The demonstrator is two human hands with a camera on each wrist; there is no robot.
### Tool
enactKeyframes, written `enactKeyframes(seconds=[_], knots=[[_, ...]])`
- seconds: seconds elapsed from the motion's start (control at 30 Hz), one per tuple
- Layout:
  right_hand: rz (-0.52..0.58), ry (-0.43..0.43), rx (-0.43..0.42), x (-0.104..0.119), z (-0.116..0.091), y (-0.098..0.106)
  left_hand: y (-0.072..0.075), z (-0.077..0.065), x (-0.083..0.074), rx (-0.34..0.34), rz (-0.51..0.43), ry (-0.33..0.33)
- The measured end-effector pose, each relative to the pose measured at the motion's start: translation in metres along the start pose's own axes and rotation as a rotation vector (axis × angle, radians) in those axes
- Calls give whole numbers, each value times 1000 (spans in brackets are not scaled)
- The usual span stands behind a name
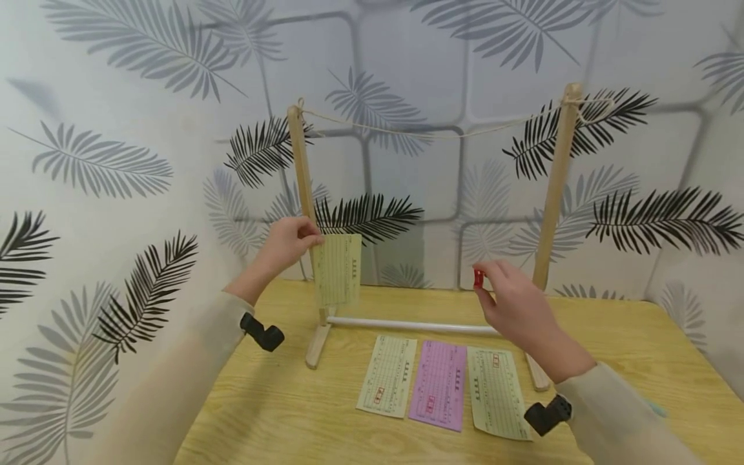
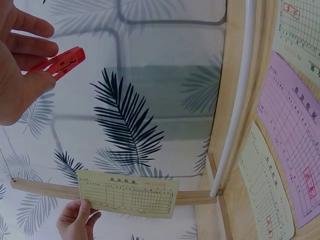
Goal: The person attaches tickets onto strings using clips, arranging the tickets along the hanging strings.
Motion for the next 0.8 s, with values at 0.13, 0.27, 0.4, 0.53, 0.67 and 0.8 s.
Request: enactKeyframes(seconds=[0.13, 0.27, 0.4, 0.53, 0.67, 0.8], knots=[[9, 6, 13, 4, 9, -6, 4, 3, -4, -3, -7, 6], [10, 15, 10, 9, 16, -7, 6, 5, -7, -19, -8, -9], [12, 4, -3, 10, 24, -8, 8, 6, -9, -31, -6, -13], [20, 7, -11, 14, 36, -8, 9, 8, -13, -33, 2, -14], [29, 31, -13, 18, 49, -8, 12, 10, -16, -46, 8, -26], [30, 66, -19, 22, 59, -8, 17, 13, -19, -63, 16, -46]])
Point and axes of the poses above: each hand's wrist, its own z-axis towards the middle knuckle, its own y-axis out of the back of the hand, x = y × z, the point moved 8 cm from there along z, towards the middle knuckle, and after that the axes turned 13 degrees about z, right-handed, at the moved point
